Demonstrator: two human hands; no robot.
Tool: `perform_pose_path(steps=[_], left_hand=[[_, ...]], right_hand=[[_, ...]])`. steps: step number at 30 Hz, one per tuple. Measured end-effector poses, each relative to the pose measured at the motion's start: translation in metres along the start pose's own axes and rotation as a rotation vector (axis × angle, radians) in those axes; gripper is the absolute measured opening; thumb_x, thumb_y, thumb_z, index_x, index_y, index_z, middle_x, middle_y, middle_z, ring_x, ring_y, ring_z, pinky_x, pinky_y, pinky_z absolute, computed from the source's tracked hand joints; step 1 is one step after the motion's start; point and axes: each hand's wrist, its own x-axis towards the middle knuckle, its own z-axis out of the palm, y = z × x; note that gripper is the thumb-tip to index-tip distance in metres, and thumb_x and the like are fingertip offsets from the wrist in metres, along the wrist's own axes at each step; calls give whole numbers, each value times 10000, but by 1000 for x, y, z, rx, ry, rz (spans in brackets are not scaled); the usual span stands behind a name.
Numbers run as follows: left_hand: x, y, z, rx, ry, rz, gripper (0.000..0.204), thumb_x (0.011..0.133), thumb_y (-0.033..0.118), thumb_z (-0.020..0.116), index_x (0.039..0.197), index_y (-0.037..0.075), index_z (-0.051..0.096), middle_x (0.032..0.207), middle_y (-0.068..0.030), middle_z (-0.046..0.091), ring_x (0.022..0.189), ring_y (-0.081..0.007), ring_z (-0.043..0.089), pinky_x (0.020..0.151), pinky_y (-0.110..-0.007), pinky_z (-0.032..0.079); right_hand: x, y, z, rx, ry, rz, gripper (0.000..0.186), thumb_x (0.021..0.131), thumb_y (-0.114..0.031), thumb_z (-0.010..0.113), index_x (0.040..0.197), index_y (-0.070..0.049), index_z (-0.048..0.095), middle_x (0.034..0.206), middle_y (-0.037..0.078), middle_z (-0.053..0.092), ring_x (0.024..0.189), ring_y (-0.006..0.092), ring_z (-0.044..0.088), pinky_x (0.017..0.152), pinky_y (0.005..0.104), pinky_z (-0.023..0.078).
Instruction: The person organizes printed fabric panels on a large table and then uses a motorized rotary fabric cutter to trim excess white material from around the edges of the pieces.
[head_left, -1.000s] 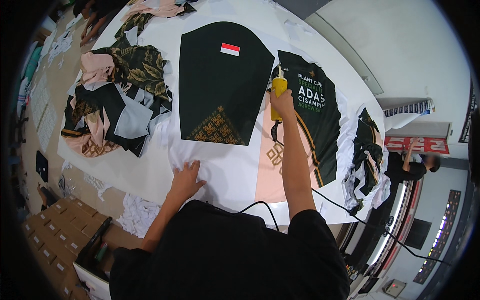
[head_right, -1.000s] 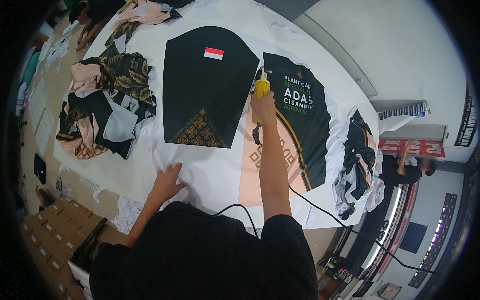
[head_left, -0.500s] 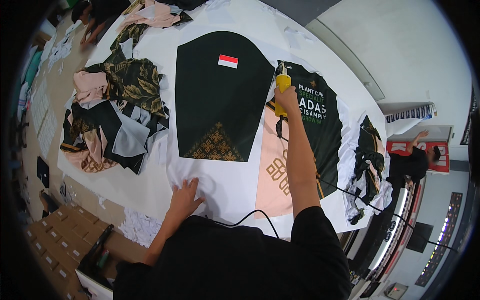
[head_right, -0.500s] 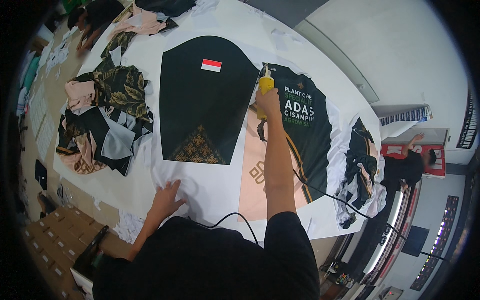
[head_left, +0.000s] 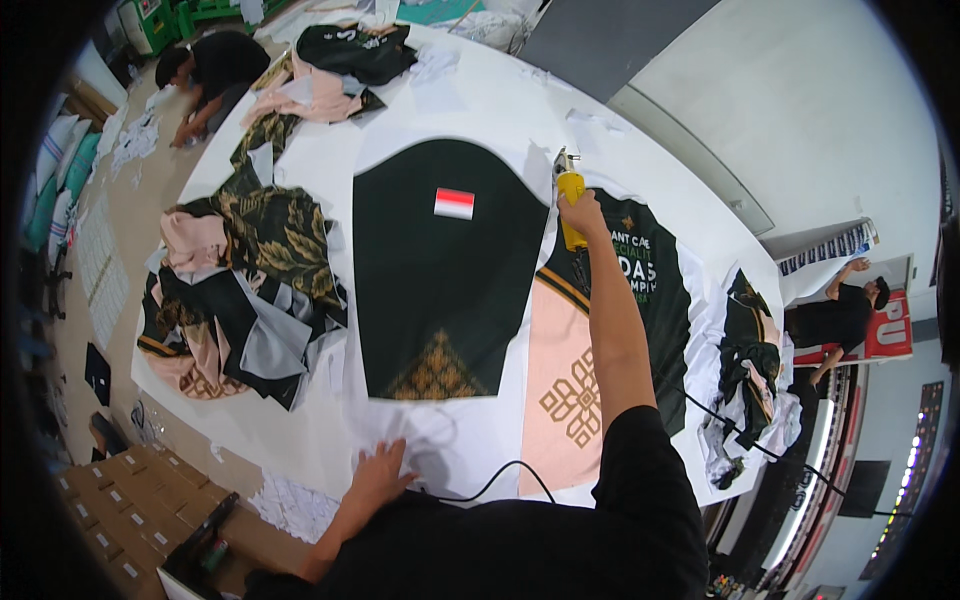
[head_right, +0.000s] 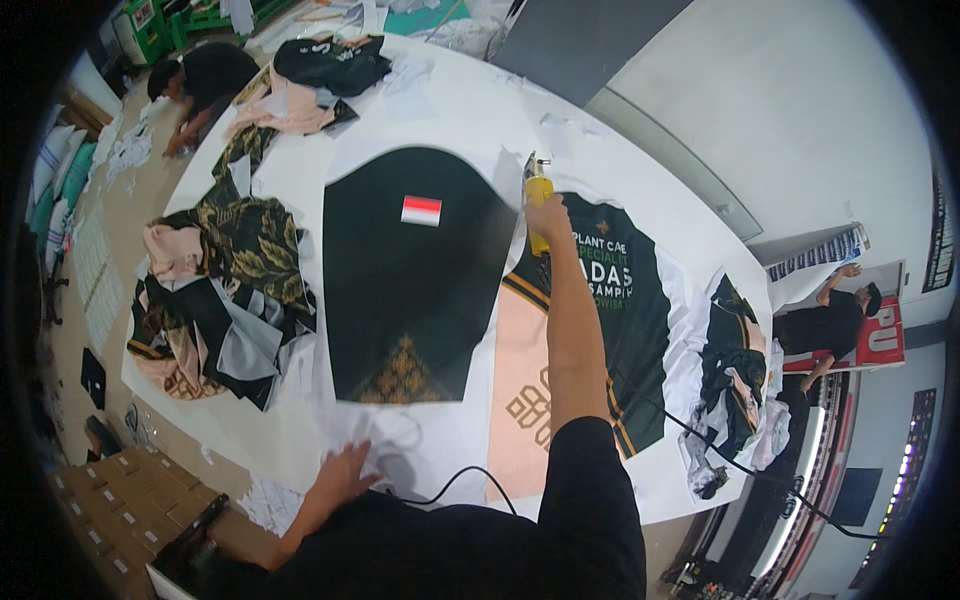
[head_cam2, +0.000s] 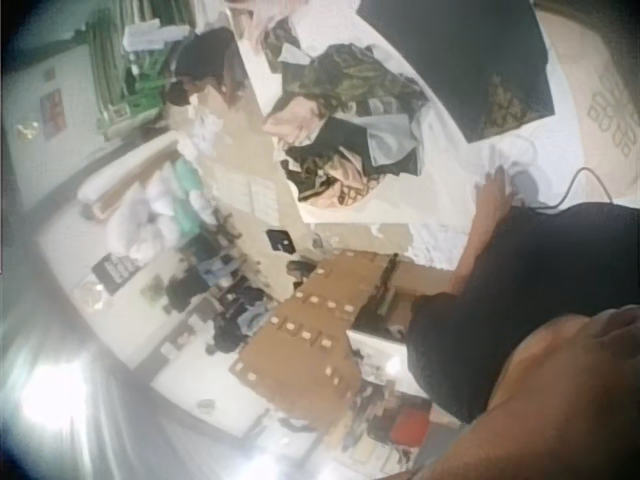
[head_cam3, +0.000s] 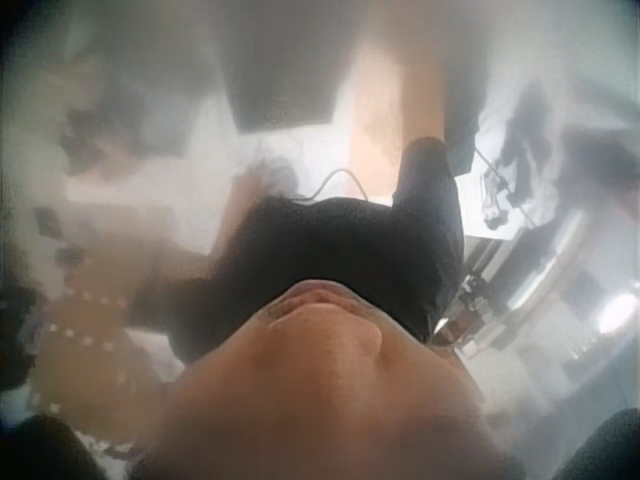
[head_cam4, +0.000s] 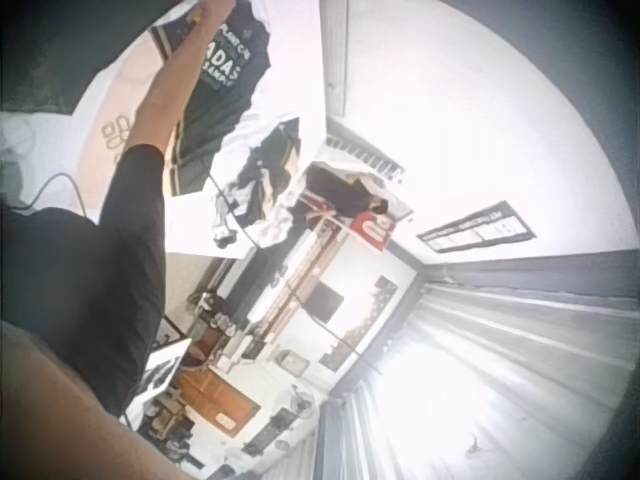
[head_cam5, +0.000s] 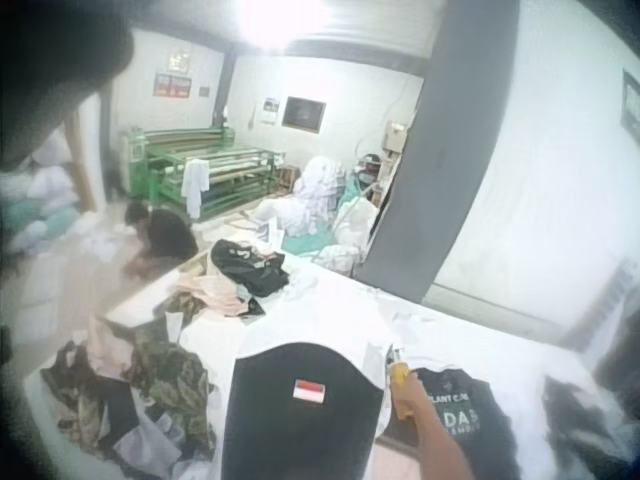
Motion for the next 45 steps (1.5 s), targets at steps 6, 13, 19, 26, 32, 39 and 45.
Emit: perform_pose_path(steps=[6,13,19,26,32,39,45], left_hand=[[-27,-6,-12,-50,-222,-179,648,891,585,676,1117,-22,651,973,-317,703,961,-476,699,827,-552,561],[27,19,-45,-111,361,3,718,854,454,757,1332,-32,530,1259,-321,590,1189,-465,590,984,-564,493],[66,1,-46,182,281,-77,1116,750,468,843,1627,175,218,1704,-174,35,1537,-491,70,1079,-817,185],[43,-79,-43,79,357,-337,1251,688,561,849,1654,236,124,1721,-152,20,1538,-502,113,1055,-845,202],[15,-110,-39,10,401,-444,1247,701,577,840,1651,211,120,1710,-190,71,1512,-538,171,1058,-828,239],[14,-100,-42,86,391,-508,1170,732,603,801,1627,124,219,1664,-278,180,1489,-535,252,1111,-737,289],[38,-56,-53,263,488,-357,968,842,548,723,1586,74,323,1655,-253,232,1516,-469,235,1150,-719,230]], right_hand=[[0,-10,-12,174,51,47,769,870,-536,655,1206,143,527,1122,375,659,1053,479,680,905,479,556],[-178,67,4,667,247,194,453,954,-367,683,1083,48,558,911,201,671,739,266,719,602,390,576],[-318,108,6,1010,246,366,497,955,-391,674,1165,47,566,968,144,653,776,219,665,619,360,569],[-383,156,3,1107,361,451,517,943,-418,667,1187,29,574,1026,147,652,911,216,643,780,363,536],[-449,225,-14,928,449,497,509,951,-413,673,1185,29,574,1043,147,658,935,212,648,793,351,532],[-518,283,-35,888,515,482,474,950,-364,662,1175,45,579,1004,165,683,880,230,675,754,359,544],[-571,257,-56,899,502,496,444,928,-303,677,1167,53,563,993,169,685,850,228,675,722,349,551]])
